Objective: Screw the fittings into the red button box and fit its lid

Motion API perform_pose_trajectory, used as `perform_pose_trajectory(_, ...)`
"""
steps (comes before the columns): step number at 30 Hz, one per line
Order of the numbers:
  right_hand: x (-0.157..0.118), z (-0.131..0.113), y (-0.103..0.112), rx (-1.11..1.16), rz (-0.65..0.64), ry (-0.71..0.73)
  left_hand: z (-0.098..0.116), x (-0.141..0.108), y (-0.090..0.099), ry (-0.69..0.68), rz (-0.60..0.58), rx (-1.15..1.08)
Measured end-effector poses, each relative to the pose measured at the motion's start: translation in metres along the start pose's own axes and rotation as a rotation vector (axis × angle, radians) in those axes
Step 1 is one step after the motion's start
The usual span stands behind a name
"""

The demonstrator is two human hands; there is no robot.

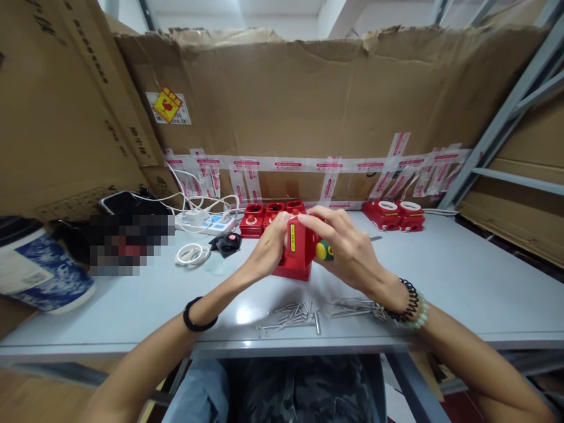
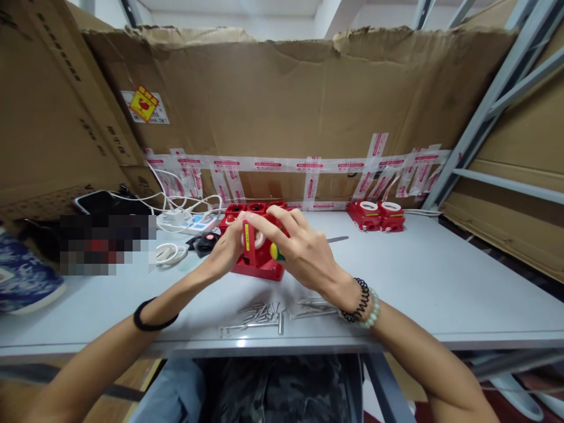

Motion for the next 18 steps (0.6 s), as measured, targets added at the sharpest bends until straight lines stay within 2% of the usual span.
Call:
perform_pose_trajectory(1, 0.000, 0.001, -0.003, 0.010, -0.007, 0.008, -0.004, 0.000, 0.002, 0.057, -0.010, -0.024)
perform_pose_trajectory(3, 0.000, 0.008, -0.007, 0.105, 0.010, -0.023, -0.009, -0.001, 0.012, 0.094, 0.051, -0.090)
perform_pose_trajectory(5, 0.000, 0.018, -0.009, 0.223, 0.036, -0.090, -0.004, -0.004, 0.022, -0.007, 0.094, -0.108)
perform_pose_trajectory(8, -0.001, 0.031, -0.014, 0.388, 0.026, -0.209, 0.012, -0.011, 0.026, -0.211, 0.004, -0.084)
perform_pose_trajectory(11, -0.001, 0.036, -0.016, 0.521, -0.008, -0.291, 0.019, -0.016, 0.020, -0.271, -0.149, -0.063)
perform_pose_trajectory(13, -0.002, 0.036, -0.016, 0.580, -0.028, -0.318, 0.018, -0.017, 0.016, -0.285, -0.206, -0.058)
perform_pose_trajectory(18, -0.002, 0.034, -0.017, 0.620, -0.072, -0.305, 0.011, -0.013, 0.019, -0.288, -0.153, -0.084)
Point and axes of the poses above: each hand's wrist, its own x-axis towards the middle knuckle, its own y-axis out of the back of the hand, z = x × y, the point moved 6 cm from there along x, towards the middle knuckle, and after that the axes turned 7 degrees about -x, right-handed, at the moved point
